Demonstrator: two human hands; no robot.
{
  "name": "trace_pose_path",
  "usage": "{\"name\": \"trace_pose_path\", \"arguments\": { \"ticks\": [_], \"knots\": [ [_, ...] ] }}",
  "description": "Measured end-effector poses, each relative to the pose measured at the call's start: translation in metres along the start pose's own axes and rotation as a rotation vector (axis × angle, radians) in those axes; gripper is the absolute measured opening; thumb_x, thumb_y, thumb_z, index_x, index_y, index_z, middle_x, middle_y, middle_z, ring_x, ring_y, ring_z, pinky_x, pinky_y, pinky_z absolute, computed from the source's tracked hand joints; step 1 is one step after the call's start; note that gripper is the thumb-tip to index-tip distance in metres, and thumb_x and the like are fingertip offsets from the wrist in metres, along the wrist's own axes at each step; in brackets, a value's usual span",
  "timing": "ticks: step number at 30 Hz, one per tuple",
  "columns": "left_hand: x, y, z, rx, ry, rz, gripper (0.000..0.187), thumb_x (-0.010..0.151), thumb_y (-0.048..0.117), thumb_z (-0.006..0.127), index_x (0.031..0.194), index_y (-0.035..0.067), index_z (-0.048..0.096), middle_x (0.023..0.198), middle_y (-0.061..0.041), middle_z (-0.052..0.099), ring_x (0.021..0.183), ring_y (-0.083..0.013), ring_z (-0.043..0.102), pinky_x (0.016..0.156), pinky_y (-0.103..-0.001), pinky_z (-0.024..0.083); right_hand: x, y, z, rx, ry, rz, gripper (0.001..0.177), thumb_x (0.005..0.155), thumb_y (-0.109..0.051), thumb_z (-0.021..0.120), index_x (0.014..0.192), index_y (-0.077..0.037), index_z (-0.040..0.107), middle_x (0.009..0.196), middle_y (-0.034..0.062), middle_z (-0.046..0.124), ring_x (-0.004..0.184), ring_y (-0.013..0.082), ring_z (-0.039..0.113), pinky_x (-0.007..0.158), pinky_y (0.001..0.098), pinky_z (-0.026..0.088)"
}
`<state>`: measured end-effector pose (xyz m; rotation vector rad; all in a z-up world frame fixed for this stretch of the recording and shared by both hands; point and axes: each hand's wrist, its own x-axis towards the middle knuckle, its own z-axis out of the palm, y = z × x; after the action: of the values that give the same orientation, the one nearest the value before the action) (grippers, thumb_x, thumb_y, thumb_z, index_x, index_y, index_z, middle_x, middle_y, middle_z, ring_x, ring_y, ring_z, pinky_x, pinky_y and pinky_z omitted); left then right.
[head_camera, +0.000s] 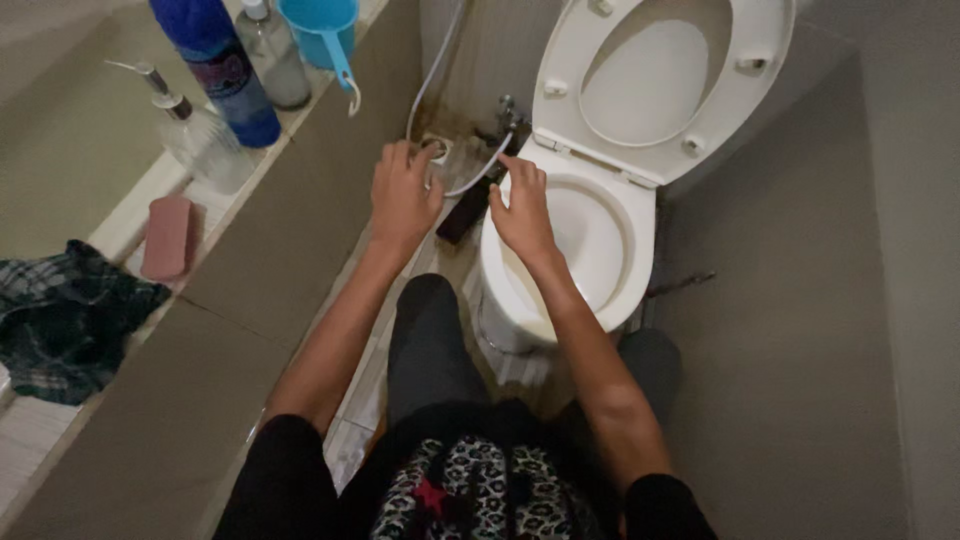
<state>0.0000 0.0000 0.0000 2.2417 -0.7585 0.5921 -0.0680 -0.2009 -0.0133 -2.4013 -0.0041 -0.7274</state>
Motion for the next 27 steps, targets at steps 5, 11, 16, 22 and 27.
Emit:
{"name": "trace_pose_path", "arguments": {
  "ticks": [5, 11, 16, 22, 27],
  "knots": [
    [0.018, -0.004, 0.007, -0.039, 0.103, 0.073, 0.038, 0.09, 0.004, 0.069, 0.128, 0.0, 0.067, 0.118, -0.02, 0.062, 0.114, -0.0382, 0.058, 0.097, -0.049, 0.048, 0.021, 0.009, 0.006, -0.004, 0.057, -0.086, 0.05, 0.094, -0.005, 0.066, 0.141, -0.001, 0.053, 0.14, 0.0203, 0.056, 0.133, 0.0397, 0.046, 0.115, 0.047, 0.039],
    [0.038, -0.006, 0.021, -0.089, 0.146, 0.063, 0.038, 0.086, 0.004, 0.067, 0.124, 0.0, 0.068, 0.119, -0.02, 0.064, 0.114, -0.0389, 0.058, 0.096, -0.049, 0.047, 0.038, 0.026, 0.017, 0.045, 0.042, -0.078, 0.051, 0.095, -0.006, 0.066, 0.144, 0.0, 0.051, 0.146, 0.0219, 0.053, 0.138, 0.0408, 0.044, 0.118, 0.0471, 0.037],
    [0.059, -0.013, 0.042, -0.052, 0.151, 0.057, 0.043, 0.083, 0.005, 0.068, 0.125, -0.001, 0.068, 0.117, -0.02, 0.063, 0.111, -0.0378, 0.058, 0.095, -0.048, 0.047, 0.061, 0.049, 0.029, 0.02, 0.001, -0.072, 0.055, 0.095, -0.005, 0.067, 0.146, 0.002, 0.048, 0.149, 0.0242, 0.05, 0.139, 0.0434, 0.042, 0.118, 0.0482, 0.035],
    [0.096, -0.026, 0.068, -0.126, 0.131, -0.014, 0.039, 0.087, 0.008, 0.069, 0.126, 0.001, 0.068, 0.111, -0.018, 0.064, 0.109, -0.0373, 0.059, 0.094, -0.048, 0.047, 0.095, 0.079, 0.047, 0.03, 0.031, -0.092, 0.057, 0.096, -0.006, 0.066, 0.148, 0.004, 0.045, 0.15, 0.024, 0.049, 0.138, 0.0435, 0.044, 0.119, 0.0474, 0.036],
    [0.119, -0.038, 0.084, -0.139, 0.109, -0.025, 0.04, 0.089, 0.009, 0.067, 0.128, -0.002, 0.065, 0.114, -0.019, 0.063, 0.106, -0.0358, 0.06, 0.094, -0.047, 0.048, 0.125, 0.097, 0.063, 0.016, 0.082, -0.115, 0.062, 0.097, -0.003, 0.064, 0.153, 0.006, 0.039, 0.154, 0.0266, 0.045, 0.141, 0.0443, 0.041, 0.119, 0.0483, 0.034]
  ]
}}
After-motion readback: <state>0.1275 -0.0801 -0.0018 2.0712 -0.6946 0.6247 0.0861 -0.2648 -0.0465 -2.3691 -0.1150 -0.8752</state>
